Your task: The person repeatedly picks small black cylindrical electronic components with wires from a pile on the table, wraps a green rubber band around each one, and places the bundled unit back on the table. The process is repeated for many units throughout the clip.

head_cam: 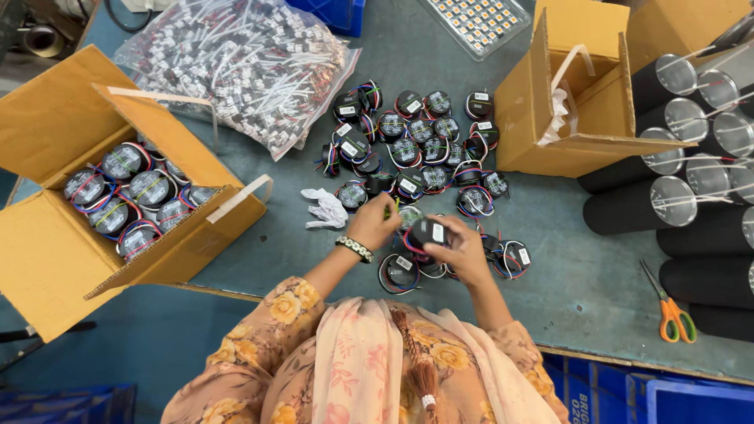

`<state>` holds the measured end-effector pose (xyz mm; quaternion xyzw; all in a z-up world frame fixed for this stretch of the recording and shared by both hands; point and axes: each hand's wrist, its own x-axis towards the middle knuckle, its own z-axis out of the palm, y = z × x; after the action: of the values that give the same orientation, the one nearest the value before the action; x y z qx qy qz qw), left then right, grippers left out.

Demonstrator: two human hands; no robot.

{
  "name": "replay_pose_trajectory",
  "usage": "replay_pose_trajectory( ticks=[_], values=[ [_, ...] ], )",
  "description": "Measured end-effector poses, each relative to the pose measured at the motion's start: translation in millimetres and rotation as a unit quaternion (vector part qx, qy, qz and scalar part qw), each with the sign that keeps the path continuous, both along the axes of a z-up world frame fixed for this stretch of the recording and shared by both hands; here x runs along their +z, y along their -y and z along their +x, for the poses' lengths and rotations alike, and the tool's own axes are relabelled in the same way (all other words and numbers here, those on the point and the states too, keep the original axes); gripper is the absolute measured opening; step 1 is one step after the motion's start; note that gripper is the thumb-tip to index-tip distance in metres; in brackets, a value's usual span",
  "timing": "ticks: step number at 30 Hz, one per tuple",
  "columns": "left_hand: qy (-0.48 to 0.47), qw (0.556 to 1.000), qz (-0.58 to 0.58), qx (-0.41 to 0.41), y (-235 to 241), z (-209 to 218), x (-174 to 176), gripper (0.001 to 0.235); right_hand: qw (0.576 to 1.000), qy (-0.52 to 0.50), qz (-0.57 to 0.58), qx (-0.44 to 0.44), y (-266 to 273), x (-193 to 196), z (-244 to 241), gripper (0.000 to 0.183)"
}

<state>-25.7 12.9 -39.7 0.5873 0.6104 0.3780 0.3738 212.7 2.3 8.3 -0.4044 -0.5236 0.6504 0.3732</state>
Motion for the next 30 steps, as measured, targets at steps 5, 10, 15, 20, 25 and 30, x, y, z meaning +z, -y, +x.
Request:
replay_pose_trajectory(
  ticks=[5,10,15,20,25,30],
  values=[
    [0.221,0.972,-0.077,0.008,0.3,-26.8,-27.5,0.021,0.982,-0.134,-0.019,0.134,5.3,-8.3,25.2,0.069],
    [-0.001,0.994,0.022,0.107,25.9,-53.8,-31.0,0.024,0.934,0.324,0.104,-0.105,-6.4,8.7,13.8,0.068],
    [0.132,0.985,-0.006,0.108,44.1,-75.8,-32.6,0.024,0.724,0.522,0.429,-0.144,-10.8,32.2,-3.3,0.065],
    [0.441,0.862,-0.209,0.135,46.0,-82.6,-44.8,0.020,0.760,0.522,0.385,0.024,-15.9,4.0,-50.7,0.054],
    [0.513,0.836,-0.181,0.074,54.3,-87.3,-52.1,0.014,0.753,0.565,0.328,0.081,-27.2,-18.6,-76.6,0.074],
    [0.322,0.943,-0.072,0.054,58.5,-81.5,-27.0,0.017,0.810,0.485,0.326,0.050,-26.1,-12.5,-53.3,0.068]
  ],
)
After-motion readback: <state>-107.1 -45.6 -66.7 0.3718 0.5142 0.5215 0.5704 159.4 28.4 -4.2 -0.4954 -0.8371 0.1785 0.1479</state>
